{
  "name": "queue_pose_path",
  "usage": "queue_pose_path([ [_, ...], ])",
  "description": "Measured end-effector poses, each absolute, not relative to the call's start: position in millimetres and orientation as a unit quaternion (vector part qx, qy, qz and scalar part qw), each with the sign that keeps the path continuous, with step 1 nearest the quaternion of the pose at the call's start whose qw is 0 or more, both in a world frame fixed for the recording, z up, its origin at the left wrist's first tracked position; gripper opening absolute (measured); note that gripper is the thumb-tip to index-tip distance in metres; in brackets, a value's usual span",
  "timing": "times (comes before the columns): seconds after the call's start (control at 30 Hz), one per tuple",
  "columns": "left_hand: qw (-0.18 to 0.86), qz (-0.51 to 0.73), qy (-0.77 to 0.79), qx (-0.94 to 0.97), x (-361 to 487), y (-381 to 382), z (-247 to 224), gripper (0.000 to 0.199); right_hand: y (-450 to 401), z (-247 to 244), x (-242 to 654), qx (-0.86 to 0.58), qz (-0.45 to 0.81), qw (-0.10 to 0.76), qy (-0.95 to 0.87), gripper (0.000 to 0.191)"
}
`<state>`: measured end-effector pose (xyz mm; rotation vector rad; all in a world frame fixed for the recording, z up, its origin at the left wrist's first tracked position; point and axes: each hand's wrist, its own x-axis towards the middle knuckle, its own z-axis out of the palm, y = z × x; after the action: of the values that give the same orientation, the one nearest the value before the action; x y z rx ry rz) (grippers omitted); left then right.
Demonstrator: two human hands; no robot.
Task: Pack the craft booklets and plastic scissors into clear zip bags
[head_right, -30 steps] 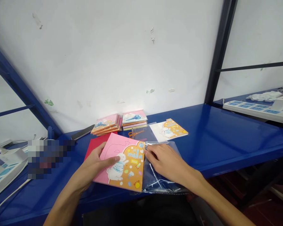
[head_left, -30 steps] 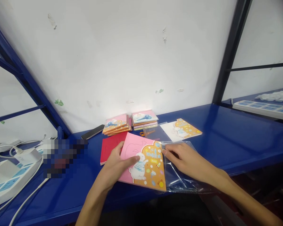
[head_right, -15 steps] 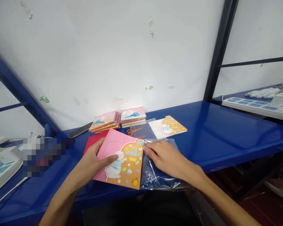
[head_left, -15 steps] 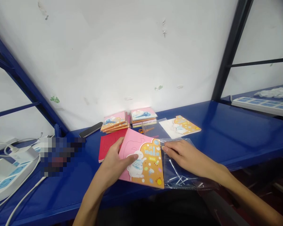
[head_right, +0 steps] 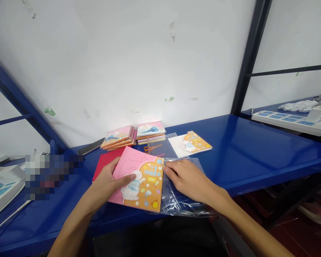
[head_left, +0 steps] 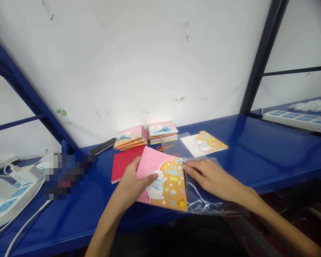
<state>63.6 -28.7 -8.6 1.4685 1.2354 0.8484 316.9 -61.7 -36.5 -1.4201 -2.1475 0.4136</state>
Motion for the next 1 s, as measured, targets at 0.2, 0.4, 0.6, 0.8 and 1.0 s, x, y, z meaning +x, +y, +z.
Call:
queue_pose_path([
  [0.2, 0.547, 0.367, 0.480, 0.579, 64, -27, -14, 0.056, -62, -38, 317, -0.537, 0.150, 0.257, -0.789, 0.038],
  [0.4, 0.563, 0.370, 0.475, 0.566, 65, -26, -20, 0.063, -60, -38, 317, -0.534, 0.146, 0.256, -0.792, 0.038],
  [0.6, 0.550, 0.354, 0.486, 0.580, 62, -24, -20, 0.063, -71, -31, 317, -0.541, 0.134, 0.227, -0.799, 0.032],
  [0.8, 0.547, 0.345, 0.484, 0.589, 62, -24, -19, 0.061, -90, -29, 320, -0.528, 0.111, 0.154, -0.828, 0.051],
  [1.0, 0.547, 0.344, 0.471, 0.601, 61, -24, -21, 0.059, -94, -25, 317, -0.493, 0.156, 0.144, -0.844, 0.049],
])
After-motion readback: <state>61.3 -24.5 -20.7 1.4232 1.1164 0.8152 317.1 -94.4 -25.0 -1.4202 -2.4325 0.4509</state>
